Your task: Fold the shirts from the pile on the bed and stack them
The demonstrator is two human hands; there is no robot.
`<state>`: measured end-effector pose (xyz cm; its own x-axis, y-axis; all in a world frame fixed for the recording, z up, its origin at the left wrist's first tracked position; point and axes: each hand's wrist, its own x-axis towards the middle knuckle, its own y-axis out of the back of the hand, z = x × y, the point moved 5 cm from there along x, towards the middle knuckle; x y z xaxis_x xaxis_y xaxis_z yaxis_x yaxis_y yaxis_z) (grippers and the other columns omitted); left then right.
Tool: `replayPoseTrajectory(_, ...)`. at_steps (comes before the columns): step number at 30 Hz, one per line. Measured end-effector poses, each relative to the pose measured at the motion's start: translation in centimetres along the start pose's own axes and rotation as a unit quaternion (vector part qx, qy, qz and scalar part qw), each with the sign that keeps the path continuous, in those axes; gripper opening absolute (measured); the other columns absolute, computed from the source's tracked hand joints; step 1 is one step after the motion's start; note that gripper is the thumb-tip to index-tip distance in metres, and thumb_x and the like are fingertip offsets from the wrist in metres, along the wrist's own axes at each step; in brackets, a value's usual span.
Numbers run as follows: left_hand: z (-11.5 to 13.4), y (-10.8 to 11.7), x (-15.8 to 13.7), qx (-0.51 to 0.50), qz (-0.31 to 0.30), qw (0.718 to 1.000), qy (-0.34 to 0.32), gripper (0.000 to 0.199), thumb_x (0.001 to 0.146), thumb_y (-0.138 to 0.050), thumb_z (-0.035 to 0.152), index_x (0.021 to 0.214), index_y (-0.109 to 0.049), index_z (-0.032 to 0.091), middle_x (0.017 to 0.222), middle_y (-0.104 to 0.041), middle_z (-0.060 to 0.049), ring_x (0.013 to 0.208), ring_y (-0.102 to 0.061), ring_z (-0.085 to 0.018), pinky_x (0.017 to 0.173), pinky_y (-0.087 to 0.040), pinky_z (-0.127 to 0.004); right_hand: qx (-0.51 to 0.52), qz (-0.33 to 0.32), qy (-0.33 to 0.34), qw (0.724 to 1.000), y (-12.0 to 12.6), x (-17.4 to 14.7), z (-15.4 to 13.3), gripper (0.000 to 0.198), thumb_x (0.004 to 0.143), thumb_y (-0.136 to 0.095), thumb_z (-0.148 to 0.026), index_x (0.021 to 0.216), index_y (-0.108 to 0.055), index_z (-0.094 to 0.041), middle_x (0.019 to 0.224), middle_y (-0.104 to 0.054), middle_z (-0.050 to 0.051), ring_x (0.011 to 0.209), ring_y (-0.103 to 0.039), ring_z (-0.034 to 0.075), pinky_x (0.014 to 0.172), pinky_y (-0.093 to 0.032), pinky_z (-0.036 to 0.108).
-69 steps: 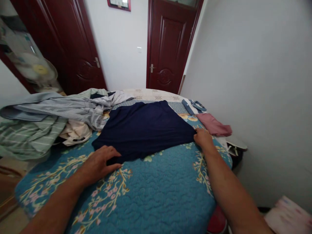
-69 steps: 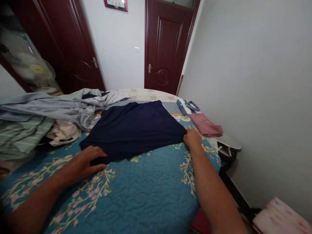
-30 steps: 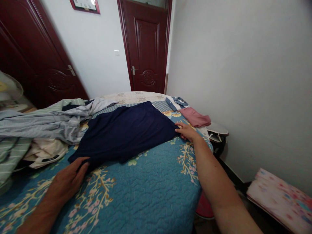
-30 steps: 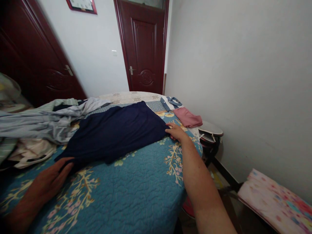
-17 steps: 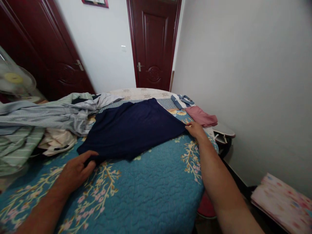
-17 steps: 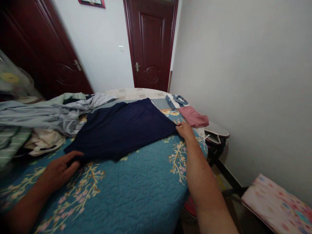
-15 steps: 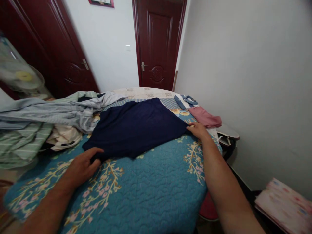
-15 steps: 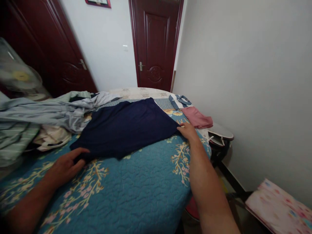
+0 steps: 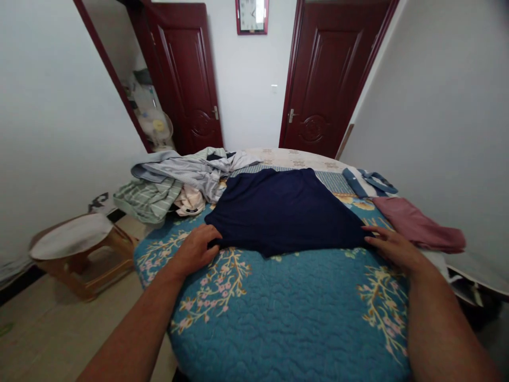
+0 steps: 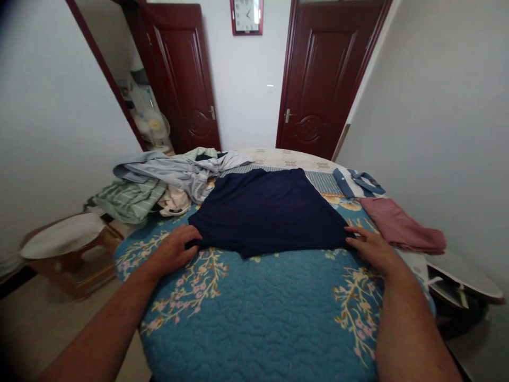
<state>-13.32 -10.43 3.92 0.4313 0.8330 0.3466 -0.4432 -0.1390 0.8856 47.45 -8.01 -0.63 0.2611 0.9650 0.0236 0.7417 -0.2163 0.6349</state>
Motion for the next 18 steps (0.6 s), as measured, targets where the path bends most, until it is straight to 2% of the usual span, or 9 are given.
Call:
replayPoseTrajectory(3, 0.6, -0.1, -1.1, -0.047, 0.0, 0.999, -0.004, 0.013, 0.091, -0.061, 0.022, 0.099, -0.07, 0.021, 0.099, -0.071, -0.006, 0.097, -0.063, -0.024, 0.092, -0.049, -0.038, 0.009, 0.061, -0.031, 0.998, 0.8, 0.4, 0.3, 0.069, 0.077, -0.069, -0.058, 0.132, -0.076, -0.018, 0.059, -0.061, 0.002, 0.05, -0.056, 0.024, 0.05, -0.041, 0.036)
replayPoseTrajectory(6, 0.5, -0.3, -1.8, -0.096, -0.015, 0.994, 0.048, 0.012, 0.095, -0.064, 0.032, 0.101, -0.069, 0.023, 0.092, -0.07, -0.002, 0.087, -0.064, -0.02, 0.082, -0.049, -0.033, 0.0, 0.121, -0.047, 0.992, 1.6, 0.8, 0.7, 0.066, 0.08, -0.067, -0.058, 0.133, -0.076, -0.02, 0.068, -0.068, 0.009, 0.056, -0.063, 0.028, 0.055, -0.047, 0.042)
replayPoseTrajectory(9, 0.2, -0.5, -2.0, -0.113, -0.036, 0.99, 0.075, 0.017, 0.095, -0.067, 0.036, 0.107, -0.069, 0.024, 0.088, -0.07, 0.001, 0.08, -0.065, -0.019, 0.076, -0.049, -0.032, 0.005, 0.109, -0.06, 0.992, 1.5, 1.2, 1.0, 0.067, 0.077, -0.069, -0.058, 0.131, -0.076, -0.018, 0.072, -0.071, 0.01, 0.06, -0.065, 0.029, 0.06, -0.051, 0.043)
replayPoseTrajectory(13, 0.1, -0.2, -2.1, -0.082, -0.005, 0.996, 0.04, 0.033, 0.094, -0.069, 0.032, 0.127, -0.068, 0.025, 0.122, -0.073, -0.007, 0.113, -0.067, -0.026, 0.101, -0.051, -0.041, 0.019, 0.069, -0.041, 0.997, 0.9, 1.0, 0.6, 0.076, 0.067, -0.076, -0.057, 0.131, -0.075, -0.017, 0.087, -0.077, 0.01, 0.067, -0.069, 0.028, 0.067, -0.055, 0.043)
replayPoseTrajectory(18, 0.2, -0.2, -2.6, -0.013, -0.01, 1.0, 0.0, 0.016, 0.096, -0.068, 0.035, 0.107, -0.07, 0.023, 0.111, -0.075, -0.009, 0.111, -0.067, -0.027, 0.106, -0.051, -0.045, 0.019, 0.04, -0.005, 0.999, 0.6, 0.4, -0.8, 0.075, 0.065, -0.076, -0.056, 0.129, -0.076, -0.016, 0.09, -0.078, 0.009, 0.068, -0.067, 0.025, 0.067, -0.054, 0.039)
